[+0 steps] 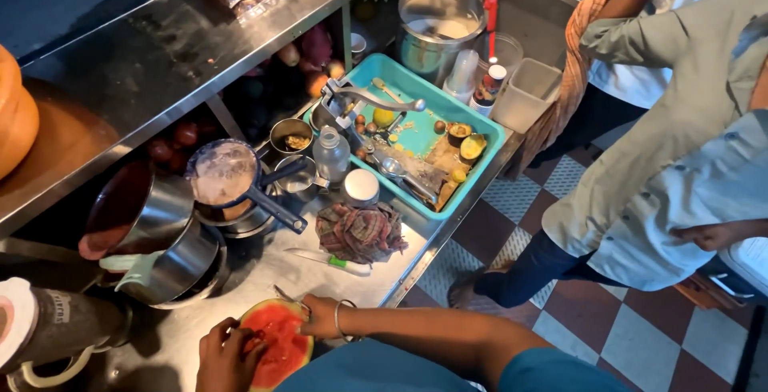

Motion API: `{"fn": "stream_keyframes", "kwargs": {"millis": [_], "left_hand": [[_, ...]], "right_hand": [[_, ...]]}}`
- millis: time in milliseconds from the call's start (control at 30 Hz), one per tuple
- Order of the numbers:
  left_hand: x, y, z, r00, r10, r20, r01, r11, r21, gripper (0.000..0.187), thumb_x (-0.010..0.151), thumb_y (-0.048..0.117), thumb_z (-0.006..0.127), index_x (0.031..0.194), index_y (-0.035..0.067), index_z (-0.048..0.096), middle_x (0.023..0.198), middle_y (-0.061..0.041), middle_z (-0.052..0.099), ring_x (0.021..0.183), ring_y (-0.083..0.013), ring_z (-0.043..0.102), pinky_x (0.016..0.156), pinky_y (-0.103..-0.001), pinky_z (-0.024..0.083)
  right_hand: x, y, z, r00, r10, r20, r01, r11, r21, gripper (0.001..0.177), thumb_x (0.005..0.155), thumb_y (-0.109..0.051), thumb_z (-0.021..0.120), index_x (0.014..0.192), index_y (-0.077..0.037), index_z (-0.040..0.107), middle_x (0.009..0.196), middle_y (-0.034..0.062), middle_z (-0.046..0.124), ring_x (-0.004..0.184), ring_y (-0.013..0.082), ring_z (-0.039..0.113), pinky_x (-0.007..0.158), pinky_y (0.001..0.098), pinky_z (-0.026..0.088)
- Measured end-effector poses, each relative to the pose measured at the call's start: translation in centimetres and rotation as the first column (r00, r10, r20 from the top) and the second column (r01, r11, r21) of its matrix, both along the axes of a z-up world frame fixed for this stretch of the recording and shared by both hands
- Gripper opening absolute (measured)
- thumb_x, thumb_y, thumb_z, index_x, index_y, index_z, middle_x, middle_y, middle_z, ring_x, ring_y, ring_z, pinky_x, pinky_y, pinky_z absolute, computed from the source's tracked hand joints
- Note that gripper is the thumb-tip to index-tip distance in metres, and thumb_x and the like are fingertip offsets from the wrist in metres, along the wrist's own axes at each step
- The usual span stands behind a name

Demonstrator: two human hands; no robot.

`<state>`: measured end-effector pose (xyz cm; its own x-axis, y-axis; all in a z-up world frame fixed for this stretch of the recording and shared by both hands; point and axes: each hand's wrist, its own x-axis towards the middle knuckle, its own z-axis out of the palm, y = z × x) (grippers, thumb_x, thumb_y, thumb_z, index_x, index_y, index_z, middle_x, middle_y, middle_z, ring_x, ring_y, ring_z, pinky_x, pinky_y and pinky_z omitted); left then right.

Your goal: Making a watermelon and pomegranate juice at a street vendor stall.

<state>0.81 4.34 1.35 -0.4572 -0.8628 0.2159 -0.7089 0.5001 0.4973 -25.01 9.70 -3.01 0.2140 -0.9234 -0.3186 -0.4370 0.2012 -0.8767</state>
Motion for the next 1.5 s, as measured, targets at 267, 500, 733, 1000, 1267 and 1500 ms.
{"fn": "stream_keyframes", "kwargs": {"millis": [267,500,733,1000,1267,1500], "left_hand": [[5.3,-2.1,-7.4,0.974,-0.167,0.152,0.184,0.977,-0.104,0.043,0.059,0.041,0.093,0.097,0.027,0.081,0.095,-0.009,0.065,0.076,-0.0303,0.065,0.072,-0.044,0.058],[6.2,-5.1,-14.4,0.951,-0.306,0.036,0.304,0.911,-0.279,0.036,0.057,0.04,0.09,0.091,0.029,0.084,0.076,-0.004,0.062,0.051,-0.0244,0.063,0.048,-0.041,0.053],[5.9,-3.2,-11.2,0.933,-0.36,0.01,0.359,0.927,-0.107,0.043,0.055,0.035,0.092,0.094,0.017,0.082,0.087,-0.013,0.066,0.073,-0.0306,0.068,0.067,-0.042,0.058],[8.9,-2.7,-19.9,0.778,0.024,-0.627,0.227,0.921,0.317,0.039,0.078,0.012,0.084,0.112,0.005,0.067,0.096,-0.017,0.077,0.084,-0.0228,0.08,0.074,-0.034,0.065],[11.0,-4.6,-24.0,0.74,0.087,-0.667,0.314,0.832,0.457,0.046,0.074,-0.004,0.082,0.117,-0.003,0.066,0.102,-0.021,0.079,0.094,-0.0247,0.078,0.088,-0.036,0.061],[8.5,-1.5,-23.0,0.656,0.036,-0.754,0.248,0.933,0.26,0.04,0.08,-0.003,0.079,0.117,-0.002,0.065,0.1,-0.019,0.078,0.096,-0.0222,0.078,0.088,-0.035,0.062]], "right_hand": [[0.8,1.0,0.2,0.987,-0.086,0.133,0.066,0.987,0.144,0.043,0.089,-0.03,0.078,0.108,-0.005,0.049,0.09,0.0142,0.067,0.073,0.0202,0.072,0.062,0.0345,0.059],[0.6,0.6,-0.8,0.94,-0.168,0.295,0.114,0.975,0.193,0.045,0.086,-0.024,0.081,0.109,-0.006,0.048,0.095,0.0093,0.061,0.079,0.0165,0.066,0.061,0.0339,0.06],[0.5,1.2,-0.1,0.995,-0.088,0.041,0.086,0.995,0.051,0.047,0.079,-0.031,0.083,0.106,-0.007,0.052,0.086,0.012,0.069,0.069,0.0182,0.069,0.06,0.0342,0.057],[0.2,2.1,-3.4,0.996,-0.082,0.033,0.086,0.986,-0.146,0.049,0.082,-0.037,0.082,0.108,-0.007,0.053,0.093,0.0158,0.069,0.081,0.0257,0.067,0.073,0.04,0.055],[0.4,1.6,0.9,0.965,-0.145,0.22,0.12,0.985,0.123,0.046,0.078,-0.035,0.078,0.103,-0.009,0.049,0.1,0.0051,0.069,0.076,0.0222,0.069,0.069,0.0394,0.057],[0.7,0.3,3.4,0.997,-0.003,-0.076,-0.012,0.982,-0.191,0.05,0.091,-0.049,0.077,0.081,-0.003,0.059,0.077,0.0176,0.066,0.072,0.0283,0.066,0.07,0.0385,0.053]]}}
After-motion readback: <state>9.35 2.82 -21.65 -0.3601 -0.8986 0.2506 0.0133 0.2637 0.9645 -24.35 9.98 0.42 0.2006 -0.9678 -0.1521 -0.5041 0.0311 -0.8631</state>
